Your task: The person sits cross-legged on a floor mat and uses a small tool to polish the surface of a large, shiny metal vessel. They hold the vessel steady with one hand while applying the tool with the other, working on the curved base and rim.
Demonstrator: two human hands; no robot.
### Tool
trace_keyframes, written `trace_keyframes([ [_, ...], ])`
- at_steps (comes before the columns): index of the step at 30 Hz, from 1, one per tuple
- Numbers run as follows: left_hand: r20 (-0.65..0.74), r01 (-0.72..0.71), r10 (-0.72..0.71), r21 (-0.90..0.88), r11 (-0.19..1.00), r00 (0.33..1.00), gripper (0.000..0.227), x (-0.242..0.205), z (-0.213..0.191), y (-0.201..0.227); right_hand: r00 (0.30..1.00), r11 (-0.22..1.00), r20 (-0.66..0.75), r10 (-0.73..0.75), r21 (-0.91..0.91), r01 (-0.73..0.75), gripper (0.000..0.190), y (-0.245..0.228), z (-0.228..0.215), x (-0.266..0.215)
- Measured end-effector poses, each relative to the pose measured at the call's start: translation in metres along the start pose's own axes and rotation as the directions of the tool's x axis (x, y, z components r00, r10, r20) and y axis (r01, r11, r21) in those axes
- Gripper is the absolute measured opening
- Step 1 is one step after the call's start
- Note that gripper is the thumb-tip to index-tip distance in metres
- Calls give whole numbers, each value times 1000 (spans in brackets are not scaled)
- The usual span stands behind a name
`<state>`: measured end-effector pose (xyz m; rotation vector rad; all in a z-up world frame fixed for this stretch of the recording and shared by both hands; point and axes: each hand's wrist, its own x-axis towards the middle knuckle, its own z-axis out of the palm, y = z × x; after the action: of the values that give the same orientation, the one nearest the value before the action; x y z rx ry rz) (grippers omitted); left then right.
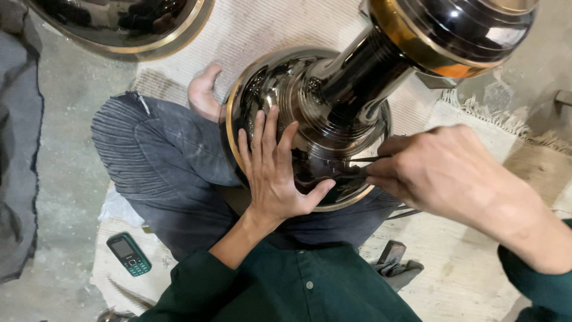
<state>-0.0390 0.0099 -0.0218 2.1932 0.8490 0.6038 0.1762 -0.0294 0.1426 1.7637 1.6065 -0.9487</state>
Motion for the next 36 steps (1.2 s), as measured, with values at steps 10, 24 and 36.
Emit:
trace_keyframes([
  [10,37,-5,3,65,998,999,104,0,1,1,953,935,-74,-295,-226,272,9,20,-7,21],
  [24,49,-6,2,85,996,999,102,3,0,3,905,817,344,-251,-426,388,19,-1,-28,31],
  [36,69,-1,-5,88,996,998,103,2,2,0,881,750,300,-365,-467,469,18,2,-14,34],
])
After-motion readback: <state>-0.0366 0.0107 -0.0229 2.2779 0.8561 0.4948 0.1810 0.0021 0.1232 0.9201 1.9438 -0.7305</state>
